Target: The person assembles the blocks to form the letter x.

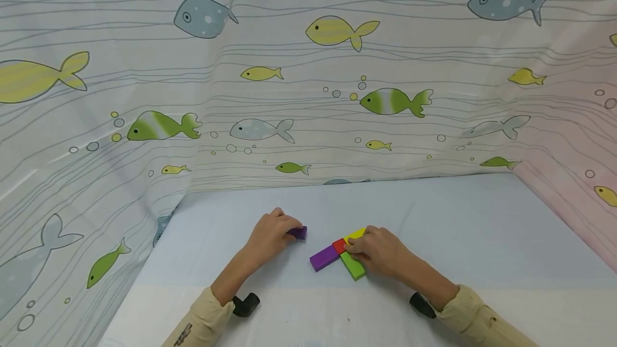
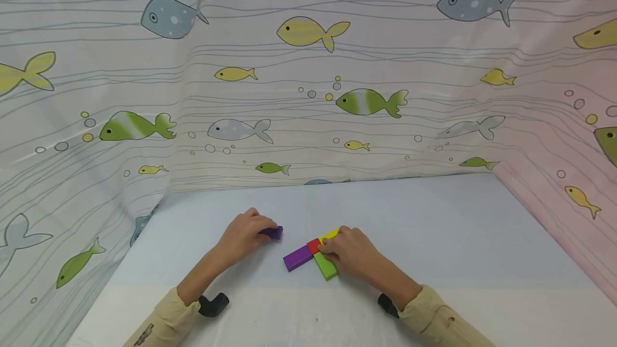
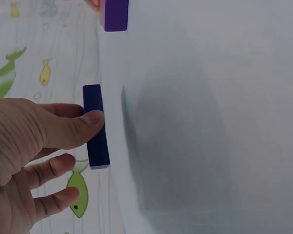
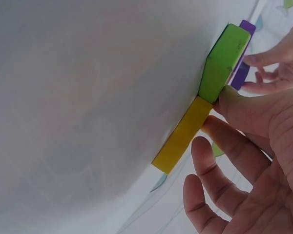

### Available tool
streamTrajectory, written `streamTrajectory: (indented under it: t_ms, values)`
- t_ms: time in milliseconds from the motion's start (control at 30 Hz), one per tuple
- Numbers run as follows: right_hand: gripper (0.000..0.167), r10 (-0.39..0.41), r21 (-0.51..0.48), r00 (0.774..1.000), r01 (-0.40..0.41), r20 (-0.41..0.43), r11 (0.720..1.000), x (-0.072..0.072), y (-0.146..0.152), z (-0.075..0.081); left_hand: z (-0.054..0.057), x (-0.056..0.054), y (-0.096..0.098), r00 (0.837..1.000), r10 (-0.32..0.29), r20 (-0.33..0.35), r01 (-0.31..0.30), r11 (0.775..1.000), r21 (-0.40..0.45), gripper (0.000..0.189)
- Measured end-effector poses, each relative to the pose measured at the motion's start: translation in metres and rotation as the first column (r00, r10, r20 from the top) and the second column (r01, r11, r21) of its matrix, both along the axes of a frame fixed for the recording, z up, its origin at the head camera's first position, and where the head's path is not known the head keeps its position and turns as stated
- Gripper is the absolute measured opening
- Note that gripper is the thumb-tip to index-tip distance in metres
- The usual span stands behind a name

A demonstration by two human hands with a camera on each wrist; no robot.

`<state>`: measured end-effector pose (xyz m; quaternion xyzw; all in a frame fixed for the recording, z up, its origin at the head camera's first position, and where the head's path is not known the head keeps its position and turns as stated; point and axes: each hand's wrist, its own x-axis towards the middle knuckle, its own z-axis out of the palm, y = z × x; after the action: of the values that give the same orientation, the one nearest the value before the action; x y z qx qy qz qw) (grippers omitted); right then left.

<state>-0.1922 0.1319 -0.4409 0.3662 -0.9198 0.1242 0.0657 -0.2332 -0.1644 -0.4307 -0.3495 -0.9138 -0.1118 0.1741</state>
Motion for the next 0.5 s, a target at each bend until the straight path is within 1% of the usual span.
streamTrajectory:
  t_ms: [300, 500]
  values:
    - [0.029, 0.006, -0.012, 1.000, -0.006, -0.007, 1.000, -0.0008, 0.0001, -0.0008, 0.0027, 0.0002, 0.0053, 0.999, -0.036, 0.009, 0.036, 0.999, 0.015, 0.029]
    - [0.029, -0.001, -0.012, 1.000, 0.002, 0.005, 1.000, -0.0013, 0.0002, -0.0006, 0.0021, -0.0012, 0.0086, 0.998, -0.056, 0.013, 0.056, 0.998, 0.031, 0.028]
